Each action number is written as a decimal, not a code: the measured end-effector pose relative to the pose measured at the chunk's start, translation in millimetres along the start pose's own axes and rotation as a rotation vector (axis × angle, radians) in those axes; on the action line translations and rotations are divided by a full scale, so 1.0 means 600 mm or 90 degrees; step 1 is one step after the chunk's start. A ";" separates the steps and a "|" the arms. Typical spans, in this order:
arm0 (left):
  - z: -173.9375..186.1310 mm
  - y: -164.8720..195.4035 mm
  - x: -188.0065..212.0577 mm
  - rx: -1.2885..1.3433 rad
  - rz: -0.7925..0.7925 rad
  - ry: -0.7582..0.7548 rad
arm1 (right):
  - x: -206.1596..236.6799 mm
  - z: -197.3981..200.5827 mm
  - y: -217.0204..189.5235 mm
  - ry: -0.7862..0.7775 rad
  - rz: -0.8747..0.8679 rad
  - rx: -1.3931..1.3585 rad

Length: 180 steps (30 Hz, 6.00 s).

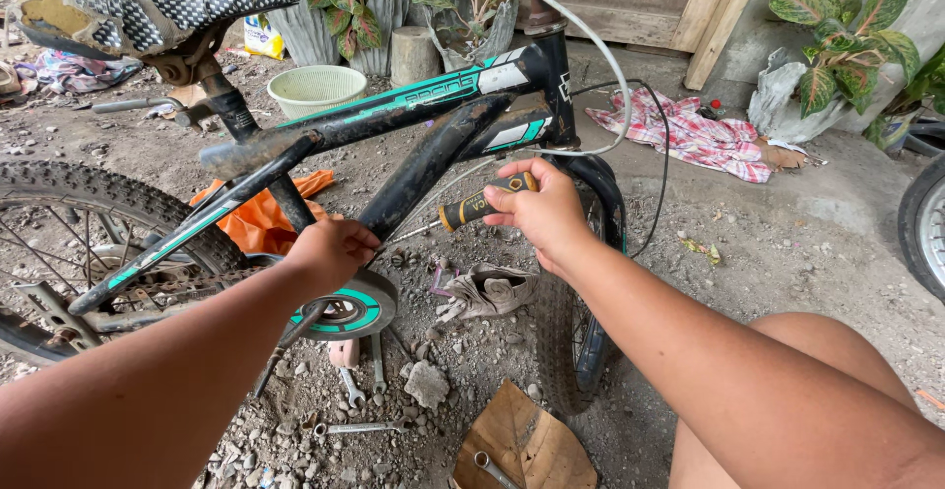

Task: The person uses a screwdriver to loosen a bolt on the bicycle chain guard, then removes the guard. They then use a wrench to adjust the rear wheel axle nut while holding the wheel.

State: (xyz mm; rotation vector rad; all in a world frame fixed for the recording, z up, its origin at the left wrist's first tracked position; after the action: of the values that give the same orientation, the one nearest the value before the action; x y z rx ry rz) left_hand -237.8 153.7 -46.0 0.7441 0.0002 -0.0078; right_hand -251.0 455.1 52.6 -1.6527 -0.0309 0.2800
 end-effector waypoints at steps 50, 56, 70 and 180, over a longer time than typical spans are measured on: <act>-0.204 0.077 0.219 -0.249 0.143 0.057 | 0.181 0.066 -0.062 -0.206 0.005 0.585; -0.009 0.095 0.187 -0.438 0.045 0.206 | 0.188 0.032 -0.053 -0.233 -0.011 0.574; 0.009 0.001 0.129 -0.544 0.156 -0.018 | 0.170 0.036 -0.039 -0.230 -0.018 0.591; 0.104 -0.311 0.110 -0.226 0.083 0.071 | 0.046 -0.333 0.388 -0.266 -0.138 0.544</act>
State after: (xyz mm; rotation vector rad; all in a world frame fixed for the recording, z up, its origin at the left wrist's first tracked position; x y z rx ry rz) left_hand -173.2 -26.5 -126.5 0.3871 0.0578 0.1541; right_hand -218.4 240.6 -166.1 -0.7170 -0.3554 0.3980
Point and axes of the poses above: each hand's wrist, its own x-axis away from the middle knuckle, its own z-axis out of the back of the hand, y = z × x, the point moved 7 cm from there along -x, towards the middle knuckle, and after that the axes turned 3 degrees about -y, right-handed, at the moved point
